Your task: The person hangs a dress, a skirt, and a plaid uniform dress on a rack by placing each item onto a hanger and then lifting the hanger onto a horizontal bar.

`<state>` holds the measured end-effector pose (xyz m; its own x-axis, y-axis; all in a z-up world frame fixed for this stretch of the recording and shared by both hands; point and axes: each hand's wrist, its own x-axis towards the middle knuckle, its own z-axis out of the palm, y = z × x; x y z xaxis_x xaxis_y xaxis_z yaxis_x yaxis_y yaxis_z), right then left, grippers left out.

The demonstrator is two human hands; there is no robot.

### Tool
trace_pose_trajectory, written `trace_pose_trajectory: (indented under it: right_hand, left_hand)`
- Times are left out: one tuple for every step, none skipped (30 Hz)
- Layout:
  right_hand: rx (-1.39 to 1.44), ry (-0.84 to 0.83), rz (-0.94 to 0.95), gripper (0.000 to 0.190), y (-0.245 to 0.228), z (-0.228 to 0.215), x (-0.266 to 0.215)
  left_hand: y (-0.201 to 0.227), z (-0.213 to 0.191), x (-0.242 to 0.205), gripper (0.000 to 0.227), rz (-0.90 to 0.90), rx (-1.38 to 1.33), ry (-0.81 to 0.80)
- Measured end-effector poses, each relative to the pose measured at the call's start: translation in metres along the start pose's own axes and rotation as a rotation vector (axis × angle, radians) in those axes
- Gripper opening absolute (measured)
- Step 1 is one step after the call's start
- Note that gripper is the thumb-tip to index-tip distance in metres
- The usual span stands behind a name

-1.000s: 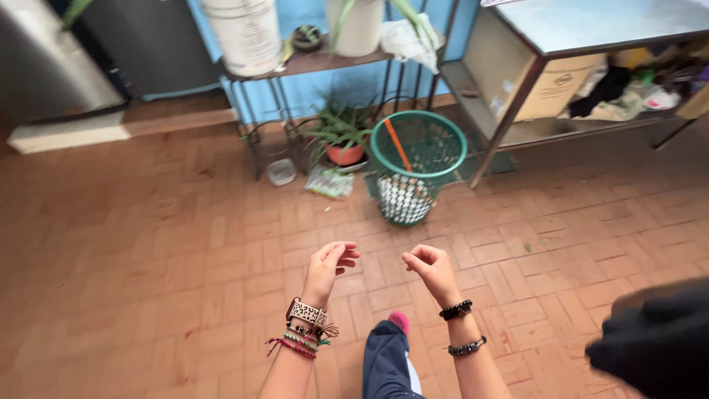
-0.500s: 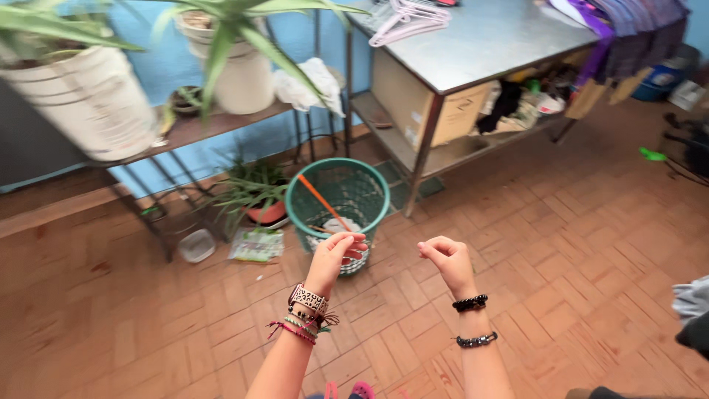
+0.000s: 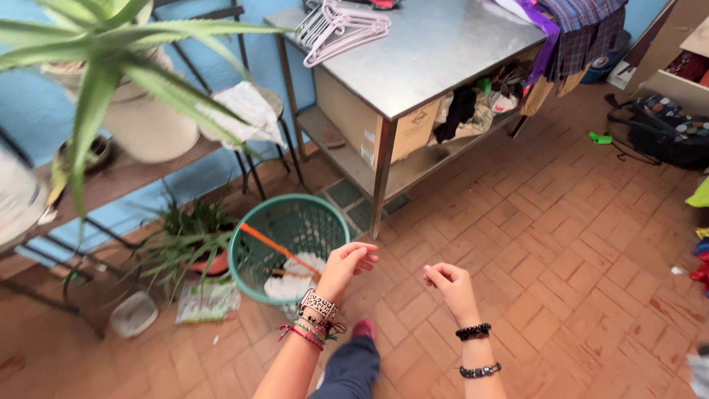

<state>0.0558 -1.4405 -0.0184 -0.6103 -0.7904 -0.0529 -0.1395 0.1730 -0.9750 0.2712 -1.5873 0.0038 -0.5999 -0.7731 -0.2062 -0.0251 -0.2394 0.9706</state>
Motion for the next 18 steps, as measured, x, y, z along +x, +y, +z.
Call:
trace_pose_trajectory:
  right_hand:
    - [0.003,0.008,-0.004,0.022,0.002,0.002,0.021]
    - [-0.001,-0.004,-0.002,0.018,0.003,0.004,0.043]
    - [-0.008,-0.013,-0.001,0.015,0.002,0.004,0.067]
    - [-0.008,-0.003,-0.006,0.015,0.002,0.008,0.093]
    - [0.000,-0.031,0.002,0.011,0.001,0.011,0.117]
    - [0.009,-0.059,0.010,0.009,0.000,0.013,0.142]
    - [0.008,-0.058,0.014,0.009,-0.006,0.015,0.167]
    - [0.012,-0.086,-0.024,0.007,-0.012,0.017,0.191]
    - [0.016,-0.113,-0.059,0.009,-0.017,0.019,0.215]
    - [0.016,-0.112,-0.052,0.009,-0.031,0.021,0.231]
    - [0.045,-0.096,-0.037,0.008,-0.044,0.023,0.246]
    - [0.073,-0.079,-0.021,0.007,-0.057,0.025,0.260]
    - [0.073,-0.080,-0.014,0.007,-0.059,0.026,0.276]
    - [0.075,-0.074,-0.014,0.005,-0.060,0.027,0.292]
    - [0.076,-0.072,-0.014,0.006,-0.062,0.029,0.308]
    - [0.076,-0.077,-0.007,0.006,-0.064,0.030,0.318]
    - [0.054,-0.081,-0.013,0.007,-0.067,0.031,0.330]
    - [0.032,-0.086,-0.018,0.008,-0.070,0.031,0.342]
  left_hand:
    - [0.002,-0.001,0.023,0.029,0.005,0.004,-0.007]
    - [0.005,-0.003,0.046,0.029,0.002,0.003,-0.020]
    - [0.011,-0.004,0.072,0.029,0.000,0.001,-0.035]
    - [0.019,-0.005,0.099,0.029,0.006,0.002,-0.044]
    - [0.028,-0.005,0.124,0.029,0.010,0.011,-0.029]
    - [0.037,-0.005,0.148,0.029,0.014,0.019,-0.013]
    - [0.042,-0.007,0.176,0.029,0.010,0.019,-0.014]
    - [0.046,-0.009,0.205,0.028,0.050,0.009,-0.009]
    - [0.050,-0.011,0.233,0.028,0.088,0.000,-0.004]
    - [0.061,-0.012,0.251,0.028,0.081,0.000,-0.006]
    - [0.070,-0.013,0.268,0.027,0.085,0.003,0.020]
    - [0.079,-0.014,0.284,0.026,0.088,0.005,0.045]
    - [0.088,-0.014,0.295,0.026,0.081,0.005,0.046]
    - [0.095,-0.015,0.305,0.026,0.067,0.015,0.065]
    - [0.103,-0.017,0.314,0.025,0.052,0.024,0.089]
    - [0.103,-0.021,0.327,0.025,0.046,0.024,0.094]
    - [0.102,-0.025,0.340,0.025,0.039,0.024,0.119]
    - [0.102,-0.028,0.353,0.024,0.032,0.025,0.144]
